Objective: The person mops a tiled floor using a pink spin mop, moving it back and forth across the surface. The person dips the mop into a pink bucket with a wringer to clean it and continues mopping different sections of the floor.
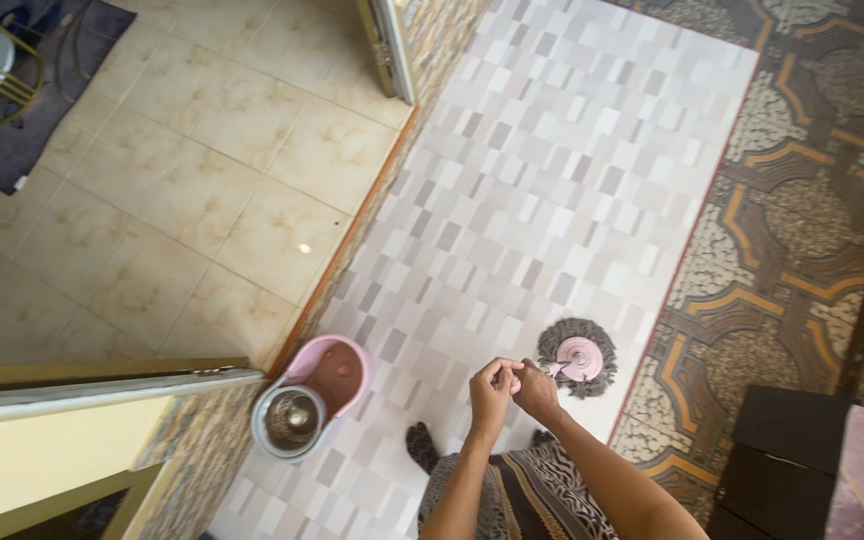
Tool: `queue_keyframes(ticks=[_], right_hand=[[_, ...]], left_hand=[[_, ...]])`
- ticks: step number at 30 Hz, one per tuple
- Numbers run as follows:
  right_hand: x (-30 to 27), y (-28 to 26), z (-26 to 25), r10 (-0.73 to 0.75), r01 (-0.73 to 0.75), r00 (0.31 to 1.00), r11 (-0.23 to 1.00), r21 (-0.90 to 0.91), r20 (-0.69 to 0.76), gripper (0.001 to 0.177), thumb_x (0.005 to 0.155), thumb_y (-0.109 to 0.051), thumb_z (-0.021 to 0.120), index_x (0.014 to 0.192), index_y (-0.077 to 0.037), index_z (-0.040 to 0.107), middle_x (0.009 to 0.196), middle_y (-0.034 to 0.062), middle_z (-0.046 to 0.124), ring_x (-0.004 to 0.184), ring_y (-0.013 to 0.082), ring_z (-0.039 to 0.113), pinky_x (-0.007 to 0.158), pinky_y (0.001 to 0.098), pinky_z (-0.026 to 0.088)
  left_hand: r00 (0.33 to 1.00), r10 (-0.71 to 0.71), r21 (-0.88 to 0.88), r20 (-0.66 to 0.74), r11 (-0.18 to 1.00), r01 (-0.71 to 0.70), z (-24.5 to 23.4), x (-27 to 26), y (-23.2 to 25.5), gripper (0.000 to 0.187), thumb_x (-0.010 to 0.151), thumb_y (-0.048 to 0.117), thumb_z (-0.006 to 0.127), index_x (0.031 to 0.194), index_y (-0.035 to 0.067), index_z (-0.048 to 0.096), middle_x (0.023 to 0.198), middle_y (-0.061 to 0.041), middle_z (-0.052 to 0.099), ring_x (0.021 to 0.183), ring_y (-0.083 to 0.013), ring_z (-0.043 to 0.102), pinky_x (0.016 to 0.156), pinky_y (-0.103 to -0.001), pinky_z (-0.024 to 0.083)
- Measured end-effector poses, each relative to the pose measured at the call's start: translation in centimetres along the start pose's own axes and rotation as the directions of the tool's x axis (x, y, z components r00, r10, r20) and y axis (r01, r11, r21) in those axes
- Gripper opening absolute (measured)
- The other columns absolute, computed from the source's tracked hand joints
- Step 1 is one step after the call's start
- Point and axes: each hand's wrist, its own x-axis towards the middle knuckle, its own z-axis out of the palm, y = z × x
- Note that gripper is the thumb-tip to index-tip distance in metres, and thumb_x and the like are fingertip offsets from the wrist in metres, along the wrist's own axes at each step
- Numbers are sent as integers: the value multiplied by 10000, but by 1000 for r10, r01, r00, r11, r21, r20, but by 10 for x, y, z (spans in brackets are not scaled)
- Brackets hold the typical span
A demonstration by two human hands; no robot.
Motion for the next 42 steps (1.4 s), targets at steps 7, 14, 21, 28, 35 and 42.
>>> queue_keyframes(ticks=[7, 14, 21, 28, 35, 42], right_hand=[[46, -166, 71, -106, 142, 978, 968, 207, -178, 258, 780, -265, 749, 986, -110, 733, 1074, 111, 697, 949, 358, 710, 840, 468, 553], [115, -298, 151, -247, 241, 967, 809, 536, -61, 282, 836, -268, 681, 1076, -122, 655, 1048, 88, 685, 912, 289, 713, 779, 415, 569], [138, -325, 169, -560, 565, 818, 738, 368, -134, 177, 894, -242, 641, 990, -93, 632, 1043, 125, 671, 943, 338, 684, 798, 454, 557], [87, -316, 113, -181, 148, 977, 956, 252, 114, 273, 852, -375, 698, 974, -131, 716, 950, 98, 754, 904, 303, 738, 789, 466, 570], [24, -209, 112, -41, 32, 993, 996, 87, 111, 289, 762, -97, 702, 1044, -139, 748, 1067, 137, 702, 917, 330, 730, 815, 464, 576], [-6, -138, 141, 137, -135, 981, 991, -23, 137, 342, 745, -8, 665, 1048, -148, 738, 1049, 86, 684, 900, 278, 736, 830, 398, 601]], left_hand=[[995, 43, 140, -86, 990, -31, -160, 37, 70, 213, 981, 33, 553, 971, 9, 764, 741, -10, 653, 622, -69, 522, 565, -249, 428], [947, 304, 521, -105, 828, -208, -270, 63, 111, 172, 929, 20, 588, 994, 66, 740, 897, -86, 770, 771, -200, 721, 639, -312, 519], [883, 452, 603, -124, 741, -294, -297, 70, 112, 159, 934, -5, 592, 1022, 64, 705, 983, -99, 772, 902, -268, 734, 756, -353, 543], [977, 88, 391, -196, 921, -4, -277, 65, 109, 200, 986, 49, 576, 1053, 60, 764, 803, -84, 727, 655, -141, 616, 605, -291, 487], [986, -160, 246, -56, 954, 169, -227, 33, 41, 230, 1001, 81, 541, 1006, 66, 770, 724, 1, 663, 601, -88, 547, 567, -264, 453], [986, -150, 132, 73, 981, 140, -205, -6, -28, 238, 1022, 74, 539, 1005, 66, 777, 679, -14, 571, 646, -97, 508, 623, -274, 438]])
